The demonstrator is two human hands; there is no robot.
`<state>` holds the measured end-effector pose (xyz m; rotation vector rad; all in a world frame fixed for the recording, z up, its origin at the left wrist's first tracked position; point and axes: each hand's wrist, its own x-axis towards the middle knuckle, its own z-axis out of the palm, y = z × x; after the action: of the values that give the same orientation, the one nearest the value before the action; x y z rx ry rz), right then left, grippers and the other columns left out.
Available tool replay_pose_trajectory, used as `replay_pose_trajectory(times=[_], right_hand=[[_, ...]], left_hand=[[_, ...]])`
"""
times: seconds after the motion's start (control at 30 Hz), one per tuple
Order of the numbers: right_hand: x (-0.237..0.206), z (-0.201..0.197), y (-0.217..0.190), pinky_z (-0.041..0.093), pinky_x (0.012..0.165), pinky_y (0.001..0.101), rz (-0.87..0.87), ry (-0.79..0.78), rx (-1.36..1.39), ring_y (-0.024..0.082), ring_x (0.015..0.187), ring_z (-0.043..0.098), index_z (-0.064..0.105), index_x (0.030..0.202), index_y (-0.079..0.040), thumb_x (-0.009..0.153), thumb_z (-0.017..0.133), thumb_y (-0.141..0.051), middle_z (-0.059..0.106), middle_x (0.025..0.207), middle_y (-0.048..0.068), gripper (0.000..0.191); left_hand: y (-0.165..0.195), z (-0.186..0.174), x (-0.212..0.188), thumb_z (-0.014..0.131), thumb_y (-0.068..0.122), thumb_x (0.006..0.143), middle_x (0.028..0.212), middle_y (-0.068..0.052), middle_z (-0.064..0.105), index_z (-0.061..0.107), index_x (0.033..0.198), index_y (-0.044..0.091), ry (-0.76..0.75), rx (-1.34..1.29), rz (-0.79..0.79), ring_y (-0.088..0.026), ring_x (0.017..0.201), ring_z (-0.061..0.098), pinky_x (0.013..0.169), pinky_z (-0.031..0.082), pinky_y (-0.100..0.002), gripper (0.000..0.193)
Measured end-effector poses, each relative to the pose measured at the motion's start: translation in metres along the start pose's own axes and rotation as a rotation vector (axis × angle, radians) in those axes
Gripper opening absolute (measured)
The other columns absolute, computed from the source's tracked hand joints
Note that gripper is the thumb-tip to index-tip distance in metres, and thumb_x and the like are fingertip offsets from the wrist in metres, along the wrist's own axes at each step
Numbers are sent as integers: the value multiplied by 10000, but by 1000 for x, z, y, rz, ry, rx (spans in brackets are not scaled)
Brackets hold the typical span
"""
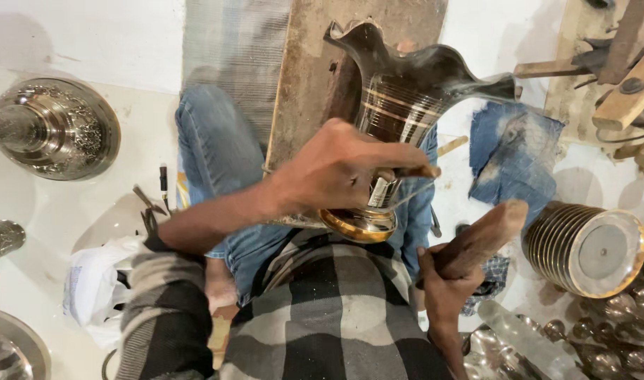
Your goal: The person uses a metal chisel and a wooden mallet to engrave a decorative pattern on a silver-colored metal vase. They repeatedly strike the chisel against the vase's surface to create fine lines and details.
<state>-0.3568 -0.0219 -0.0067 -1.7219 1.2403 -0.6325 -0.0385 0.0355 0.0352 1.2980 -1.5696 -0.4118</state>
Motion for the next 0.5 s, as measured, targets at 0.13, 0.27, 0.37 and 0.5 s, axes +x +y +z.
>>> replay_pose_trajectory(times=[0.13, 0.27, 0.37, 0.5], right_hand=[[34, 5, -20, 496, 583, 250, 36, -79, 56, 115, 618, 622, 711, 892, 17, 813, 838, -23, 674, 752, 45, 155], [83, 4, -54, 505, 589, 239, -144, -244, 28, 87, 656, 626, 713, 960, 3, 833, 846, -44, 683, 795, 22, 190], [120, -1, -84, 476, 581, 237, -422, -354, -179, 83, 653, 587, 694, 969, 24, 831, 887, -43, 658, 764, 41, 247], [154, 4, -146, 437, 539, 243, -591, -565, -236, 78, 612, 581, 685, 947, 28, 835, 899, -30, 656, 728, 56, 249]], left_hand=[[14, 26, -25, 592, -174, 909, 1086, -107, 782, 655, 1289, 51, 489, -193, -195, -182, 972, 805, 824, 676, -247, 446], [20, 34, -32, 619, -172, 883, 1048, -122, 784, 659, 1237, 19, 563, -173, -269, -179, 957, 799, 832, 677, -256, 404], [23, 32, -30, 616, -174, 943, 1029, -116, 787, 661, 1231, 15, 581, -197, -307, -173, 946, 805, 823, 677, -241, 348], [26, 29, -28, 608, -154, 942, 942, -91, 784, 651, 1246, 0, 583, -180, -311, -143, 857, 799, 767, 657, -233, 344]])
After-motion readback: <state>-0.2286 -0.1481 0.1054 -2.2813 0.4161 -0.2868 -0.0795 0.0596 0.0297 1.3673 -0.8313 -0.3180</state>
